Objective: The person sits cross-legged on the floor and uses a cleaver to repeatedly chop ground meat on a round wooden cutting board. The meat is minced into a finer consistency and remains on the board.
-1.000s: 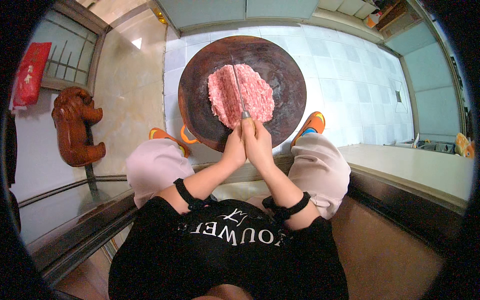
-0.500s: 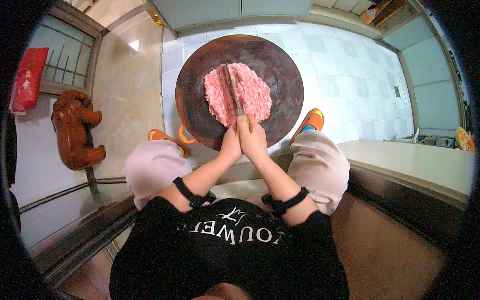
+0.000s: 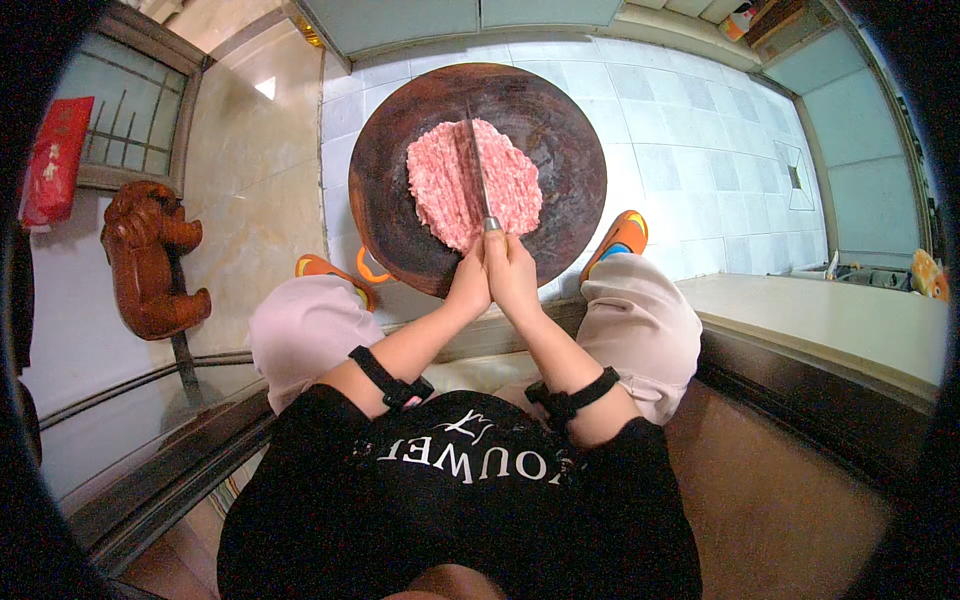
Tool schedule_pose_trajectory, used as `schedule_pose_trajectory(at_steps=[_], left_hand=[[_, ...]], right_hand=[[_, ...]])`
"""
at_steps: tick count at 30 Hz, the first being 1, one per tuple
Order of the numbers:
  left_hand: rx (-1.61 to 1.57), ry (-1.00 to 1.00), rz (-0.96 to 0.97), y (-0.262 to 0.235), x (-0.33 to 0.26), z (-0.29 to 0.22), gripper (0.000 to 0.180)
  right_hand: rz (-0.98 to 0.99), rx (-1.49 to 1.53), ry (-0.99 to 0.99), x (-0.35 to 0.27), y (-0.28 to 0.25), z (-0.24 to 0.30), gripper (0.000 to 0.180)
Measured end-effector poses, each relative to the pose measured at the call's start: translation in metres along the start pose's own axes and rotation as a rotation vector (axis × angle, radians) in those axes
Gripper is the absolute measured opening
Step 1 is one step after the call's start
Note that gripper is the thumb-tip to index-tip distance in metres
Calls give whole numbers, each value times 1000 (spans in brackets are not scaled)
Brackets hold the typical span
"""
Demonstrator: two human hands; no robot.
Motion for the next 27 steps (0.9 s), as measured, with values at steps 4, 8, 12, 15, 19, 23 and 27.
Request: schedule_pose_trajectory(at_steps=[4, 8, 12, 15, 19, 23, 27], left_hand=[[-31, 168, -44, 0, 2, -12, 40], [-39, 113, -43, 1, 7, -5, 41], [-34, 110, -30, 2, 7, -1, 45], [-44, 209, -38, 0, 4, -9, 40], [-8, 64, -7, -3, 11, -3, 37], [10, 110, -17, -5, -2, -9, 33], [56, 59, -2, -4, 5, -5, 35]], right_hand=[[13, 55, -42, 3, -1, 3, 33], [-8, 17, -9, 4, -3, 0, 40], [-73, 20, -24, 5, -6, 0, 38], [-38, -21, -46, 4, -3, 4, 35], [-6, -25, -2, 2, -3, 7, 43], [82, -10, 6, -2, 2, 10, 40], [-49, -56, -30, 1, -5, 11, 40]])
Point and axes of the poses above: each hand's wrist, its own x-axis towards the middle knuckle, its own y-axis out of the palm, z = x × y, the point moved 9 cm from there along x, towards the middle knuckle, and after that the axes turned 11 degrees about -x, right-handed, at the moved point
